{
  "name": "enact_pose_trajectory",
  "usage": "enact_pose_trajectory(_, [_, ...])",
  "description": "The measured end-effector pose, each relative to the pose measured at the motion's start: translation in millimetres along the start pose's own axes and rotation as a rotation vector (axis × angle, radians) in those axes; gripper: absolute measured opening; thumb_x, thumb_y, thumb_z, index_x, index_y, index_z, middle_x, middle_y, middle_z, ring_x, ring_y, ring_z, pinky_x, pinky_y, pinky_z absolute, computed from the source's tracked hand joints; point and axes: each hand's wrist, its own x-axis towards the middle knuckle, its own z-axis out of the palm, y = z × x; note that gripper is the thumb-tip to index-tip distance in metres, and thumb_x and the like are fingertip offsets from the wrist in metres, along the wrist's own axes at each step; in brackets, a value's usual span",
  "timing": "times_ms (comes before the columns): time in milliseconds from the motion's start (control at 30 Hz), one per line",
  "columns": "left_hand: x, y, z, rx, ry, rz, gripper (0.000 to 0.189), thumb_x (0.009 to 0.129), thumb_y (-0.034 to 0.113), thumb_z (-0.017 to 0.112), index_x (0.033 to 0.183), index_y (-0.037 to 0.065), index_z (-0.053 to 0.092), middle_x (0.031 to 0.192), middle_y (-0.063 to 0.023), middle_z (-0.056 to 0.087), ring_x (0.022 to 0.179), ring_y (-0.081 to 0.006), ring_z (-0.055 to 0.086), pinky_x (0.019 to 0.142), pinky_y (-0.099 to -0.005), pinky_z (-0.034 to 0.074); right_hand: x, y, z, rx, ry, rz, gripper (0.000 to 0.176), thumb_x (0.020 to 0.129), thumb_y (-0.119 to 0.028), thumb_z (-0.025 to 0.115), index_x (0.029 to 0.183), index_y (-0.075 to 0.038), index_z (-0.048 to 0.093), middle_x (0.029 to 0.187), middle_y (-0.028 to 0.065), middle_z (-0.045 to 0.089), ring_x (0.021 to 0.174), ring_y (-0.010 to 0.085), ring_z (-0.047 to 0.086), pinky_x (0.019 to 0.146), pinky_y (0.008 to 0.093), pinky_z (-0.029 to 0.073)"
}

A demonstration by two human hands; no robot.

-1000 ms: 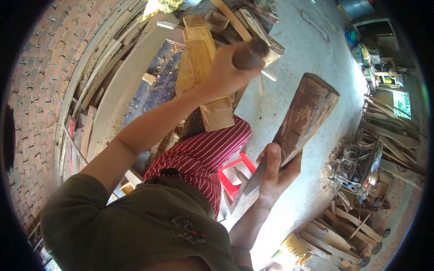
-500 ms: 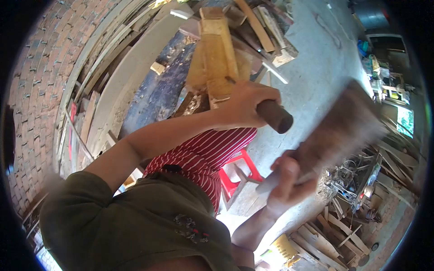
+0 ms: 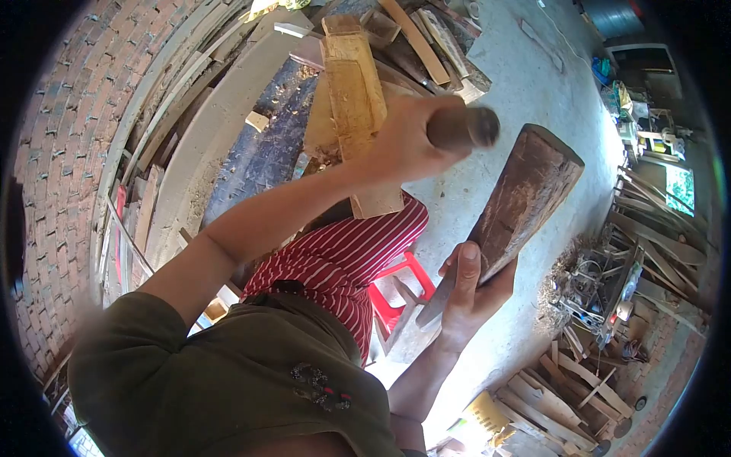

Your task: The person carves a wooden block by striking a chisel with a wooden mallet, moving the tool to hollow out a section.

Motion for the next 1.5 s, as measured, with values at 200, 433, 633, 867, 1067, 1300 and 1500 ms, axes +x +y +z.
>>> enact_pose_trajectory(200, [-25.1,1.3,10.4,0.115,-0.179,0.095,0.023,0.063,0.017,0.079,0.078,0.012,0.062,0.063,-0.0076,0.061,0.059,-0.0281,0.063,0.054,-0.0365,0.046,3.6,-28.4,-12.6,0.042,0.197,-0.248,0.066,0.096,-0.055,0.051,0.117,0.007,0.048,0.068,0.0113,0.057,0.054,0.0165,0.054,0.047,0.0264,0.042])
enact_pose_trajectory(433, [-27.4,-6.3,7.2,0.119,-0.144,0.043,0.021,0.062,0.023,0.076,0.077,0.017,0.064,0.062,-0.0056,0.062,0.061,-0.0300,0.065,0.056,-0.0409,0.047,1.1,-4.5,-1.2,-0.149,-0.021,-0.083,0.048,0.090,-0.023,0.067,0.121,0.008,0.047,0.069,0.0071,0.058,0.057,0.0135,0.055,0.053,0.0274,0.046])
enact_pose_trajectory(633, [-28.7,-9.5,-0.7,0.105,-0.170,0.016,0.021,0.061,0.022,0.077,0.077,0.017,0.064,0.064,-0.0058,0.063,0.062,-0.0306,0.065,0.057,-0.0406,0.048,-2.9,-18.0,11.7,-0.037,0.008,-0.093,0.038,0.096,-0.024,0.060,0.117,0.006,0.049,0.067,0.0069,0.055,0.054,0.0128,0.051,0.050,0.0260,0.042])
enact_pose_trajectory(867, [-2.9,-9.5,-12.1,0.058,-0.112,-0.093,0.022,0.064,0.022,0.079,0.079,0.013,0.065,0.067,-0.0077,0.066,0.065,-0.0292,0.067,0.061,-0.0393,0.050,2.8,-10.2,10.5,0.011,-0.040,-0.045,0.044,0.095,-0.033,0.064,0.113,0.005,0.050,0.064,0.0067,0.055,0.051,0.0116,0.050,0.049,0.0256,0.041])
enact_pose_trajectory(1067, [3.4,-7.0,-15.0,-0.023,-0.029,-0.084,0.022,0.065,0.022,0.078,0.080,0.009,0.066,0.069,-0.0111,0.066,0.066,-0.0268,0.068,0.063,-0.0390,0.051,-4.6,-5.6,9.0,0.015,-0.029,-0.042,0.047,0.095,-0.036,0.063,0.113,0.006,0.052,0.065,0.0081,0.055,0.052,0.0121,0.051,0.048,0.0251,0.041])
enact_pose_trajectory(1300, [-35.8,1.7,-2.8,0.116,-0.304,0.050,0.023,0.063,0.020,0.079,0.079,0.012,0.064,0.066,-0.0076,0.063,0.063,-0.0284,0.065,0.057,-0.0373,0.048,-0.8,-44.5,2.3,0.168,0.166,-0.258,0.054,0.095,-0.042,0.061,0.116,0.006,0.048,0.066,0.0093,0.056,0.053,0.0145,0.052,0.048,0.0271,0.043])
enact_pose_trajectory(1500, [-34.8,-0.9,-12.4,0.140,-0.260,0.041,0.023,0.062,0.016,0.078,0.079,0.012,0.063,0.066,-0.0081,0.063,0.062,-0.0287,0.064,0.056,-0.0375,0.046,1.9,-14.3,1.6,-0.111,-0.055,-0.078,0.048,0.093,-0.029,0.063,0.116,0.009,0.047,0.069,0.0092,0.057,0.056,0.0146,0.055,0.051,0.0258,0.044])
